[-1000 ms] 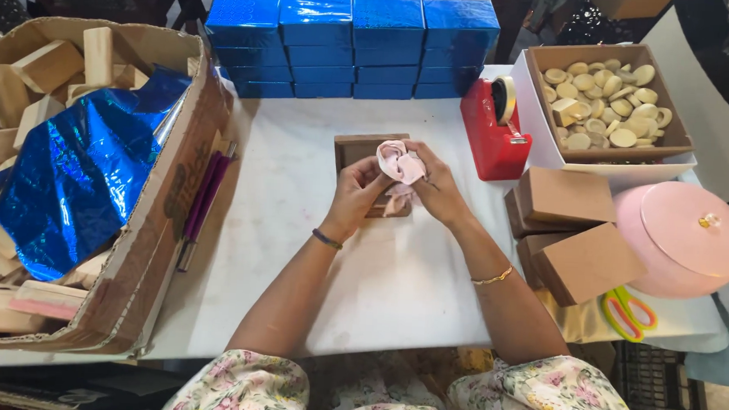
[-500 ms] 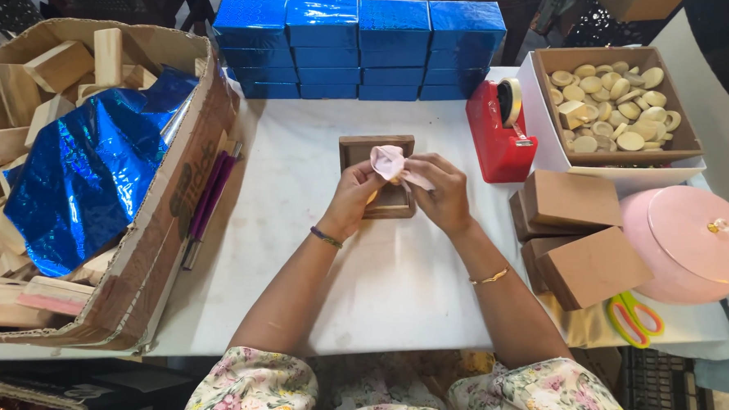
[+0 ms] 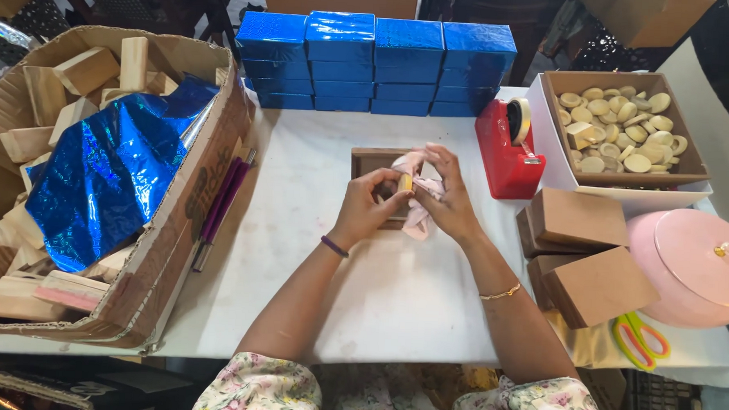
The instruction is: The person wipes the exterior and interior surfaces of a small wooden box using a pink cloth. They then pick up a small round wooden object from a nearby container, wipe it with the cloth, and place it inside the box.
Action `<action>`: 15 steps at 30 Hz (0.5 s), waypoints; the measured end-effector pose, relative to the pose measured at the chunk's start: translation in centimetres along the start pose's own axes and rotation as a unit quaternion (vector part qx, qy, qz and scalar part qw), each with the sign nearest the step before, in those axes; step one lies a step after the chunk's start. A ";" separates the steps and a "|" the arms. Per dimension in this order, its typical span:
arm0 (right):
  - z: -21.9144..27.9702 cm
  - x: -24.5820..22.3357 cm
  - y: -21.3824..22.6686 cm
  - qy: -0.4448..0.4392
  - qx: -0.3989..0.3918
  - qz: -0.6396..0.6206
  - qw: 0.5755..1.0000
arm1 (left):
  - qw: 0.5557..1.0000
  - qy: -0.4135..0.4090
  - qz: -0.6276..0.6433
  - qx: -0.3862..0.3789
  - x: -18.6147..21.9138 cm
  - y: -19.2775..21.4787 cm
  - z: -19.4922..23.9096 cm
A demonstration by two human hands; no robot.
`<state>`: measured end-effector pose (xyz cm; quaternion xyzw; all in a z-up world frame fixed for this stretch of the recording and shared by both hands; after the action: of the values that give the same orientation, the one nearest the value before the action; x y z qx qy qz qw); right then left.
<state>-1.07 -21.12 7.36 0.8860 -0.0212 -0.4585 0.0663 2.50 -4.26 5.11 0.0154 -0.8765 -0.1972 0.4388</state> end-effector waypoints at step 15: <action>1.1 3.9 1.3 -0.033 0.006 0.031 0.999 | 0.906 0.136 0.367 -0.161 -2.7 -1.7 0.0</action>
<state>0.36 -22.87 3.77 0.8695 -0.0535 -0.4855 0.0738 3.92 -5.25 2.46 -0.3516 -0.7085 -0.1565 0.5916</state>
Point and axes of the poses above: each hand's wrist, its own z-axis away from the middle knuckle, its own y-axis out of the back of the hand, x = y × z, the point moved 6 cm from there along -z, towards the middle knuckle, and after that the axes turned 6 degrees about -z, right-handed, at the moved point
